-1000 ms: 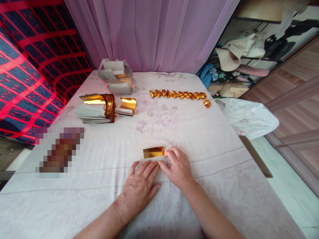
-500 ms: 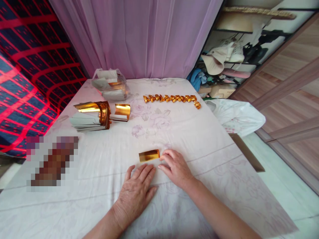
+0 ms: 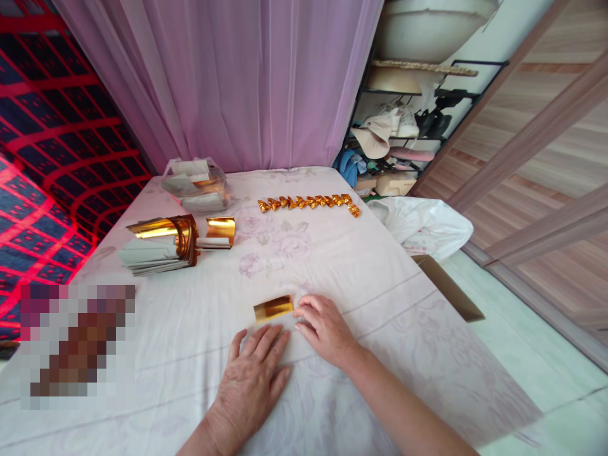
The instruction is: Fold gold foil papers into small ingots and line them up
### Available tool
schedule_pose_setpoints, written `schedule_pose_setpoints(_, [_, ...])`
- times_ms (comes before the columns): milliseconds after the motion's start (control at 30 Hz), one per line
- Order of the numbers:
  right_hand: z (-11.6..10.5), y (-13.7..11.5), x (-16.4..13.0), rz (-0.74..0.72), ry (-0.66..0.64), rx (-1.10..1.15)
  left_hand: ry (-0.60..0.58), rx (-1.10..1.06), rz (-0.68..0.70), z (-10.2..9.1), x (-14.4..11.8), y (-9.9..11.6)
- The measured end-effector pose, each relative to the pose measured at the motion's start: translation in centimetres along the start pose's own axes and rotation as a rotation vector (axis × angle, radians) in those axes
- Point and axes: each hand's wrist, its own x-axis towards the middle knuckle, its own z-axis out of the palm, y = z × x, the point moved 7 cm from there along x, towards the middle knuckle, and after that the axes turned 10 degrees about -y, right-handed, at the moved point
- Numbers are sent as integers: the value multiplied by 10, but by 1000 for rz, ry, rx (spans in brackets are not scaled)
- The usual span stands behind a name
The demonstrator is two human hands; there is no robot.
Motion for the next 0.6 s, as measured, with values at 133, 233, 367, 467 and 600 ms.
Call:
schedule_pose_setpoints(133, [1,-1,-1,-10,8,-29,12,-7,8,0,0,-1])
schedule_pose_setpoints(233, [3,0,-1,-21,9,-56,3,-5,8,1,0,-1])
schedule_pose_setpoints(367, [7,2,-1,-33,5,-66,10,-12,11,0,1,-1])
schedule_pose_setpoints(467, [7,2,-1,-38,10,-72,22,-17,12,0,1,0])
schedule_pose_setpoints(600, [6,1,-1,-35,11,-90,28,-11,16,1,1,0])
